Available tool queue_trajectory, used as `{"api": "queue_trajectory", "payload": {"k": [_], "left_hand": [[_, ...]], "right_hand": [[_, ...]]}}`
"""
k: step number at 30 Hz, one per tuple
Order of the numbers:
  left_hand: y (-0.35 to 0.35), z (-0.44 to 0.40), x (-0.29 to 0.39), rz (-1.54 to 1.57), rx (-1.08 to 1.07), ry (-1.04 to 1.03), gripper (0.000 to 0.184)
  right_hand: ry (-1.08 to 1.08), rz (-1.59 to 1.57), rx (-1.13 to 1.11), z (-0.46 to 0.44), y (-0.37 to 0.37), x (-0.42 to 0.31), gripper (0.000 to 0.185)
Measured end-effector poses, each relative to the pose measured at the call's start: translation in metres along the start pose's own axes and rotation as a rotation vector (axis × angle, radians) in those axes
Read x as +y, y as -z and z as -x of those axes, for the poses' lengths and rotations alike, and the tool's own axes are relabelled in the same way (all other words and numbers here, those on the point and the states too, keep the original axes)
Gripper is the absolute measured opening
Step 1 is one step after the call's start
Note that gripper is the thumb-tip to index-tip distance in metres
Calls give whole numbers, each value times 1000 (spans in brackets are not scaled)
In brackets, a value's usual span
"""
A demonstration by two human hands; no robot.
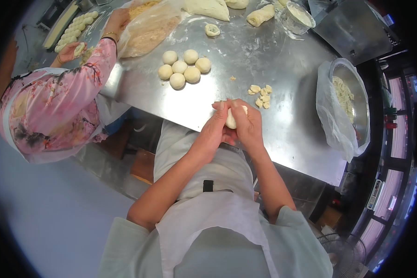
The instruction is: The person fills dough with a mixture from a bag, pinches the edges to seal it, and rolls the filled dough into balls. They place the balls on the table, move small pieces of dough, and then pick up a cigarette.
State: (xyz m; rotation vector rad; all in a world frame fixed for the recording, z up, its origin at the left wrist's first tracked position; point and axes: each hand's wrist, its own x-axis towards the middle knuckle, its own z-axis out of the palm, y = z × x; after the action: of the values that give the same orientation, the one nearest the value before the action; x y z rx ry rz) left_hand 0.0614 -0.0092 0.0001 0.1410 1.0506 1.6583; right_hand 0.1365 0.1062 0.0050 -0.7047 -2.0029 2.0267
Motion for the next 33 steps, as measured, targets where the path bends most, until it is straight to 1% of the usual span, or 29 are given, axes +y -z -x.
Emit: {"api": "queue_trajectory", "payload": {"k": [1,2,4,6,7,8,11,12,13,14,16,19,21,22,23,24,26,28,31,33], "left_hand": [[-8,4,1,79,50,-60,54],[-8,6,0,67,51,-86,53],[-7,9,0,43,45,-134,51],[4,6,-1,12,49,-166,50],[9,4,-1,-2,52,-186,49],[13,4,-1,-18,39,-158,50],[16,8,-1,-52,6,-63,53],[16,7,-1,-64,-12,-27,54],[15,5,-2,-77,-34,9,56],[13,4,-2,-91,-35,-11,57],[11,4,-3,-118,-25,-47,58],[-4,14,-2,41,50,-120,59],[8,11,-6,1,60,-155,59],[13,10,-8,-19,64,-172,60],[18,10,-9,-8,27,-142,60],[21,12,-6,4,-11,-115,61],[24,11,-5,-2,-54,-66,62],[24,7,-6,-49,-78,-8,62],[26,0,-4,-52,-133,-28,64],[13,6,-4,42,-46,-40,64]], "right_hand": [[51,-6,49,-1,-3,2,42],[102,-10,98,-1,-7,4,42],[53,-40,133,-1,-10,-7,42],[133,-226,163,-3,-21,-5,41],[120,-259,129,-5,-21,-6,40],[107,-291,96,-7,-20,-8,40],[-61,-187,-118,-4,1,-24,41],[-82,-138,-169,-4,4,-27,42],[-77,-97,-163,-3,5,-27,43],[-71,-57,-158,-2,6,-26,44],[-16,-4,-54,-2,-1,-11,47],[78,-90,103,-2,-16,2,50],[166,-76,65,-5,-22,4,49],[163,-89,40,-4,-21,2,49],[159,-101,16,-4,-20,1,50],[109,-131,-15,-2,-15,-5,50],[-19,-118,-145,-2,-5,-18,51],[-174,-39,-322,-1,2,-27,51],[-165,-20,-154,-1,-4,-14,55],[-9,-10,-48,0,-13,-3,55]]}}
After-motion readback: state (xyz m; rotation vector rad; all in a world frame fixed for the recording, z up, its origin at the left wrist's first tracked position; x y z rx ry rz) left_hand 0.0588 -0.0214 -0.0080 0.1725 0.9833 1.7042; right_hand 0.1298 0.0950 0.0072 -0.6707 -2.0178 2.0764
